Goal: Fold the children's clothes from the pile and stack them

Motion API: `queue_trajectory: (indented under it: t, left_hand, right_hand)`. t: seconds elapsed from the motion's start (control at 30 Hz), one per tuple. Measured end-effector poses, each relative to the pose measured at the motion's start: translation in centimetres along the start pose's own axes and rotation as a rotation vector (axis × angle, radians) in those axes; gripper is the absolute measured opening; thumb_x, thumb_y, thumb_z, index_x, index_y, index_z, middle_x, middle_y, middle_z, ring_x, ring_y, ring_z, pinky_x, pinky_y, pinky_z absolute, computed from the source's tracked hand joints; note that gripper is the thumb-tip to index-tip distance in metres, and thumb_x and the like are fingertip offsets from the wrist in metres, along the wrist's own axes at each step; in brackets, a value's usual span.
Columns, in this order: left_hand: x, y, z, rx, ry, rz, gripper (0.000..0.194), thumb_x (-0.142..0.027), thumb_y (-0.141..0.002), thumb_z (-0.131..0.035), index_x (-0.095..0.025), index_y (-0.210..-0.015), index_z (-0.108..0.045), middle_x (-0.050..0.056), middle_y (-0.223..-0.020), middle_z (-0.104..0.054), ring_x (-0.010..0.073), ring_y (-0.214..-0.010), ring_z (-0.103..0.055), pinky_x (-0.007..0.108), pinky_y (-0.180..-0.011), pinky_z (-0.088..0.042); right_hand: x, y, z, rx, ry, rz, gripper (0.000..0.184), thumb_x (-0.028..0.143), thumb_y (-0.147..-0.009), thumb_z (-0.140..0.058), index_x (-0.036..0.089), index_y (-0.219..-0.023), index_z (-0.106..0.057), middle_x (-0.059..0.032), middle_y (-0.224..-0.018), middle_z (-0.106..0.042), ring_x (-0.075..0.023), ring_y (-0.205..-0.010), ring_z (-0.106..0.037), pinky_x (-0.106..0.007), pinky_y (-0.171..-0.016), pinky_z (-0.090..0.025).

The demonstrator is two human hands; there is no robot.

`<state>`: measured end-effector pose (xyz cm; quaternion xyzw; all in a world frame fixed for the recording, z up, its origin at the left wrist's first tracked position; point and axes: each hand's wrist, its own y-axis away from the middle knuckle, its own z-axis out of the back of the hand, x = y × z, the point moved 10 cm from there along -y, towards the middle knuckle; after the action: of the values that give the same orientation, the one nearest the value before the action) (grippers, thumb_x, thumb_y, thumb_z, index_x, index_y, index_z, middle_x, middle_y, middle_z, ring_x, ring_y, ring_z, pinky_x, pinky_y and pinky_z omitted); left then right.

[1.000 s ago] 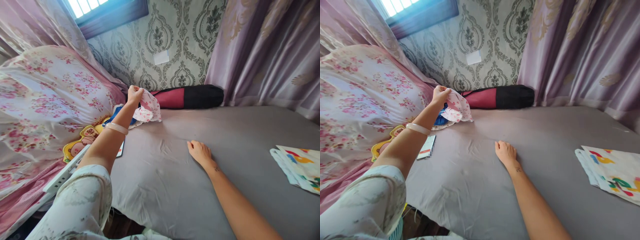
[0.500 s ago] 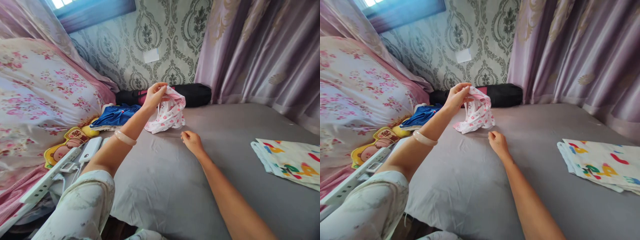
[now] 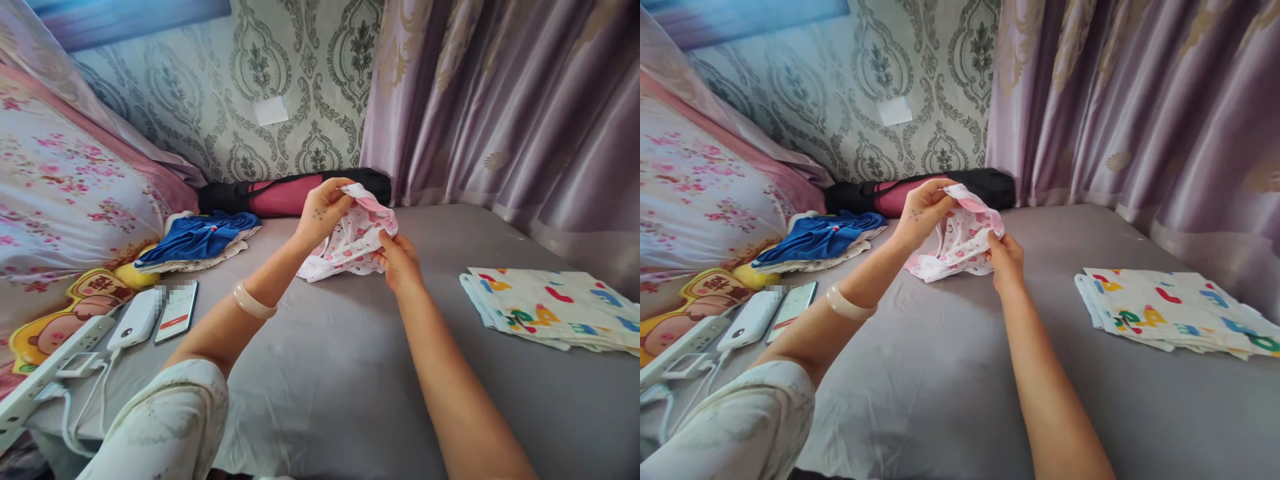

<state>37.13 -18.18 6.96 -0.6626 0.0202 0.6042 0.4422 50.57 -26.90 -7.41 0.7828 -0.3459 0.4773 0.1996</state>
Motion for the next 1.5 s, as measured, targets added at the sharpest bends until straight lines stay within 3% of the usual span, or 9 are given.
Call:
queue_trajectory:
  t: [0.27, 0.4, 0.53, 0.63, 0.77, 1.0, 1.2, 1.37, 1.5]
  left_hand:
    - [4.1, 1.7, 3.1, -0.177, -0.037, 0.158, 0.013, -0.019, -0.073, -0.067, -0.015, -0.085, -0.064, -0.002, -0.064, -0.061, 0.0083, -0.058, -0.057, 0.019, -0.057, -0.045]
    - [5.6, 2.7, 3.2, -0.185, -0.061, 0.183, 0.013, -0.021, -0.069, -0.07, -0.015, -0.08, -0.067, -0.005, -0.059, -0.053, 0.0072, -0.055, -0.048, 0.019, -0.053, -0.038]
    - [6.0, 3.7, 3.2, -0.202, -0.169, 0.165, 0.013, -0.023, -0.064, -0.076, -0.017, -0.071, -0.067, -0.002, -0.069, -0.054, 0.0097, -0.067, -0.051, 0.02, -0.058, -0.039]
    - [6.4, 4.5, 2.1, -0.091, -0.104, 0.19, 0.02, -0.031, -0.066, -0.078, -0.017, -0.07, -0.064, 0.0, -0.075, -0.058, 0.0112, -0.07, -0.055, 0.021, -0.061, -0.042]
    - [7.0, 5.9, -0.6, 0.125, 0.156, 0.281, 0.031, -0.042, -0.072, -0.075, -0.017, -0.087, -0.065, -0.001, -0.071, -0.062, 0.0095, -0.061, -0.055, 0.021, -0.056, -0.041]
    - [7.3, 7.4, -2.4, 0.197, 0.221, 0.305, 0.032, -0.047, -0.075, -0.073, -0.019, -0.087, -0.065, -0.001, -0.074, -0.063, 0.0078, -0.06, -0.053, 0.019, -0.051, -0.039]
    - [7.4, 7.6, -1.9, 0.193, 0.149, 0.335, 0.03, -0.046, -0.073, -0.075, -0.018, -0.08, -0.068, 0.0, -0.072, -0.063, 0.008, -0.057, -0.054, 0.019, -0.049, -0.039]
    - [5.9, 7.8, 0.1, 0.224, 0.076, 0.344, 0.028, -0.04, -0.069, -0.079, -0.019, -0.085, -0.072, 0.001, -0.07, -0.066, 0.0093, -0.055, -0.055, 0.019, -0.047, -0.04]
    - [3.3, 7.8, 3.8, 0.161, -0.03, 0.277, 0.025, -0.039, -0.068, -0.078, -0.018, -0.08, -0.073, 0.002, -0.071, -0.067, 0.0104, -0.058, -0.056, 0.019, -0.048, -0.041]
  right_hand:
    - [5.9, 0.0, 3.1, -0.104, 0.036, 0.103, 0.028, 0.026, -0.057, -0.078, 0.021, -0.078, -0.061, 0.0026, -0.072, -0.068, -0.0152, -0.068, -0.066, -0.027, -0.059, -0.055]
    - [9.1, 1.4, 3.1, -0.059, 0.169, 0.13, 0.021, 0.024, -0.058, -0.077, 0.021, -0.074, -0.064, 0.0019, -0.068, -0.067, -0.0137, -0.061, -0.063, -0.023, -0.052, -0.051]
    - [11.1, 3.8, 2.6, 0.046, 0.328, 0.053, 0.018, 0.026, -0.058, -0.079, 0.021, -0.073, -0.07, 0.0005, -0.067, -0.068, -0.0123, -0.056, -0.06, -0.02, -0.048, -0.048]
    - [11.9, 5.7, 2.6, 0.118, 0.417, -0.045, 0.023, 0.032, -0.058, -0.083, 0.019, -0.073, -0.073, -0.0007, -0.067, -0.07, -0.0123, -0.054, -0.06, -0.02, -0.046, -0.047]
    - [13.1, 7.4, 4.4, 0.093, 0.486, -0.131, 0.028, 0.038, -0.054, -0.086, 0.022, -0.073, -0.072, 0.001, -0.056, -0.066, -0.0138, -0.041, -0.056, -0.022, -0.035, -0.04]
    - [14.4, 7.6, 7.9, -0.002, 0.399, -0.07, 0.017, 0.036, -0.058, -0.082, 0.027, -0.067, -0.071, -0.0031, -0.06, -0.068, -0.0199, -0.044, -0.059, -0.029, -0.037, -0.045]
    - [13.4, 5.7, 9.5, -0.031, 0.494, -0.091, 0.025, 0.041, -0.063, -0.082, 0.025, -0.08, -0.073, -0.0025, -0.063, -0.069, -0.0221, -0.05, -0.062, -0.031, -0.041, -0.046]
    - [13.3, 4.1, 7.9, 0.012, 0.723, 0.066, 0.029, 0.043, -0.062, -0.081, 0.022, -0.081, -0.075, -0.0024, -0.077, -0.073, -0.0168, -0.063, -0.063, -0.026, -0.055, -0.049]
    - [12.8, 4.2, 4.6, 0.122, 0.81, 0.234, 0.024, 0.04, -0.064, -0.079, 0.021, -0.078, -0.075, -0.002, -0.079, -0.073, -0.0162, -0.071, -0.064, -0.027, -0.067, -0.05]
